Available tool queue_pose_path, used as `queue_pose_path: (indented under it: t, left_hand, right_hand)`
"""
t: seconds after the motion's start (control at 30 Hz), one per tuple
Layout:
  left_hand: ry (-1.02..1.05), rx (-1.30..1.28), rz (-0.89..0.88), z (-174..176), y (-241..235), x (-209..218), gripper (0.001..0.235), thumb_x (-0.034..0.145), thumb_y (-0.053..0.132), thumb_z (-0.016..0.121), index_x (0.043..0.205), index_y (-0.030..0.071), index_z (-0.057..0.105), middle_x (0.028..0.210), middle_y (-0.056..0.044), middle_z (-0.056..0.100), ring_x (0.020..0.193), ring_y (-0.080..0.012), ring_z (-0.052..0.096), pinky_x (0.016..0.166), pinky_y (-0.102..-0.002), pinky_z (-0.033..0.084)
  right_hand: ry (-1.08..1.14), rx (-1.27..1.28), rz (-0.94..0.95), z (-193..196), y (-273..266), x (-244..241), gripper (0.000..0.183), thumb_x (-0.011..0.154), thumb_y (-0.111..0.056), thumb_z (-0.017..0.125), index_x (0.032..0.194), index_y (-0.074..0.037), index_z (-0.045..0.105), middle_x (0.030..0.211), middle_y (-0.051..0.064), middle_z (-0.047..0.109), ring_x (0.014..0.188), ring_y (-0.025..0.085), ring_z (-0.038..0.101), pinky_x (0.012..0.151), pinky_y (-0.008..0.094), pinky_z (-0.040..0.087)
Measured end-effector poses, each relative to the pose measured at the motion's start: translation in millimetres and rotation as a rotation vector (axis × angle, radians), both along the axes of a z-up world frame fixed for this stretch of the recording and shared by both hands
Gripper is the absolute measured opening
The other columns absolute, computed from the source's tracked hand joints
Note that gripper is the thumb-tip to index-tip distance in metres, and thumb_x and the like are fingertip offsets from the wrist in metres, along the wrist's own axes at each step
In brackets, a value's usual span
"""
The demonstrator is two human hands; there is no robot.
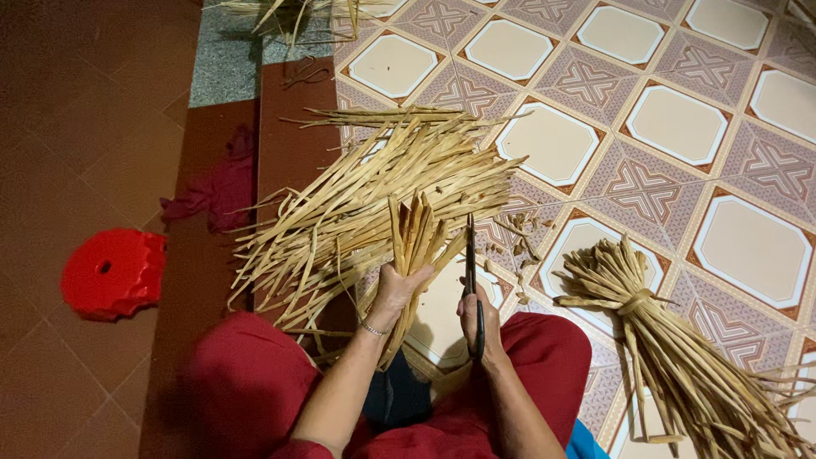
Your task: The person sits on a tiled floor and uses shears to cut a bundle of dried sticks into shorter pieces. The cut pieces are placed into a growing pile beside the uncut bundle.
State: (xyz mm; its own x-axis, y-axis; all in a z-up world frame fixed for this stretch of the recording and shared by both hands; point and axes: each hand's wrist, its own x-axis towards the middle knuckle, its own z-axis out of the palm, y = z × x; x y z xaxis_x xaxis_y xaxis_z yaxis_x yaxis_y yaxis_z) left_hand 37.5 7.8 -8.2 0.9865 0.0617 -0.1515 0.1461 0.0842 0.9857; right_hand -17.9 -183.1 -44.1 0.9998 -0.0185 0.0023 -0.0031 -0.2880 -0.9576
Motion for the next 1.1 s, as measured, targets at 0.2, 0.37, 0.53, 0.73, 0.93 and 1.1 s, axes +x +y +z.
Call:
queue_pose_path:
  t: [0.2, 0.37, 0.53, 0.73, 0.93, 1.1]
  left_hand:
    - [0.057, -0.007, 0.004, 3, 2, -1, 0.024, 0.083, 0.012, 0.081, 0.103, 0.000, 0.076, 0.091, -0.009, 0.077, 0.077, -0.0142, 0.072, 0.069, -0.029, 0.061]
    - [-0.001, -0.024, -0.014, 0, 4, 2, 0.022, 0.083, 0.011, 0.080, 0.101, 0.000, 0.075, 0.094, -0.011, 0.078, 0.081, -0.0150, 0.075, 0.075, -0.030, 0.064]
    - [0.033, 0.018, -0.008, 4, 4, 1, 0.023, 0.082, 0.010, 0.081, 0.103, 0.001, 0.075, 0.095, -0.011, 0.078, 0.081, -0.0157, 0.075, 0.074, -0.029, 0.064]
    - [0.120, 0.027, -0.036, 13, 0, -2, 0.029, 0.081, 0.013, 0.081, 0.106, 0.001, 0.074, 0.097, -0.011, 0.078, 0.083, -0.0164, 0.075, 0.076, -0.031, 0.063]
    - [0.062, -0.005, -0.062, 1, 3, 1, 0.036, 0.080, 0.015, 0.082, 0.112, 0.004, 0.070, 0.104, -0.007, 0.078, 0.094, -0.0116, 0.077, 0.085, -0.029, 0.061]
    - [0.130, 0.030, -0.084, -5, 8, 8, 0.035, 0.081, 0.015, 0.083, 0.111, 0.000, 0.075, 0.097, -0.012, 0.078, 0.082, -0.0165, 0.074, 0.076, -0.030, 0.063]
  right_hand:
    - [-0.059, -0.105, 0.020, 2, -2, 0, 0.065, 0.105, -0.052, 0.031, 0.142, -0.004, 0.054, 0.071, 0.000, 0.058, 0.065, 0.011, 0.057, 0.059, 0.028, 0.047]
    - [-0.044, -0.143, 0.019, 5, -4, 1, 0.067, 0.103, -0.054, 0.033, 0.143, -0.004, 0.053, 0.072, 0.003, 0.060, 0.067, 0.015, 0.061, 0.062, 0.032, 0.049]
    - [-0.074, -0.166, 0.020, 6, -2, 0, 0.063, 0.105, -0.051, 0.034, 0.142, -0.003, 0.053, 0.072, 0.005, 0.062, 0.068, 0.018, 0.063, 0.061, 0.035, 0.050]
    - [-0.015, -0.206, -0.029, 7, 3, -4, 0.056, 0.105, -0.044, 0.032, 0.134, -0.004, 0.058, 0.067, 0.009, 0.061, 0.063, 0.022, 0.063, 0.059, 0.038, 0.049]
    - [-0.273, -0.290, -0.057, -5, 0, 3, 0.054, 0.111, -0.045, 0.029, 0.119, -0.003, 0.063, 0.081, 0.019, 0.064, 0.070, 0.033, 0.066, 0.065, 0.043, 0.052]
    - [0.103, -0.635, -0.162, -34, 3, 33, 0.050, 0.104, -0.054, 0.052, 0.116, -0.008, 0.068, 0.086, 0.024, 0.072, 0.086, 0.044, 0.069, 0.077, 0.051, 0.052]
